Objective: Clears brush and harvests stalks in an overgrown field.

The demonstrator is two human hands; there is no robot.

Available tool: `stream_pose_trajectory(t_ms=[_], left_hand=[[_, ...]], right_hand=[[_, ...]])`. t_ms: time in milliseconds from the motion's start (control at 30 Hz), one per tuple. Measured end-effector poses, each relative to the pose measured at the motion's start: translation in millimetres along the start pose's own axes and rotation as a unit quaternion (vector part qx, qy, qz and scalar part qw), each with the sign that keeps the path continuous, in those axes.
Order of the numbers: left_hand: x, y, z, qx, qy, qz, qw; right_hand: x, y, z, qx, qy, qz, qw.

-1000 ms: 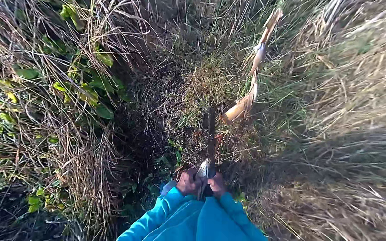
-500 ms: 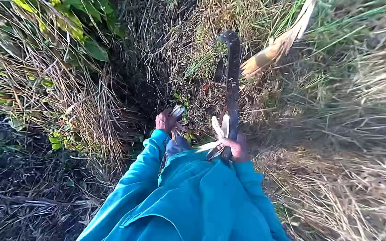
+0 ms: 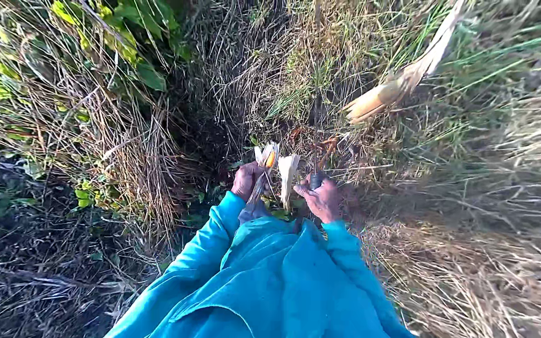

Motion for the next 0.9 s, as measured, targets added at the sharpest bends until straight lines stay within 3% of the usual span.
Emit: stream_pose_trajectory(t_ms=[67,200,333,433,533,800,900], left_hand=[[3,-6,4,0.004,-0.013,0.005,1.0],[3,-2,2,0.081,-0.193,0.027,0.978],[29,8,-5,0.138,-0.302,0.043,0.942],[30,9,-13,0.177,-0.489,0.063,0.852],[42,14,-6,0.142,-0.605,0.115,0.775],[64,27,26,0.145,-0.607,0.355,0.696],[72,27,27,0.165,-0.544,0.4,0.719]], right_hand=[[5,3,13,-0.016,0.015,0.006,1.0],[32,3,34,-0.057,0.022,0.006,0.998],[32,-8,42,-0.004,0.082,-0.019,0.996],[38,-8,27,0.058,0.096,0.014,0.994],[42,-4,3,0.091,0.07,0.028,0.993],[49,26,-41,0.17,-0.125,0.079,0.974],[44,32,-45,0.159,-0.145,0.093,0.972]])
Point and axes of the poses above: each hand's wrist, its own y-axis away from the middle knuckle, its own x-axis out of the palm, z = x × y, the point moved 10 cm from there along -y, towards the middle knuckle, and after that the axes turned 7 degrees about x, right-handed, at the moved point
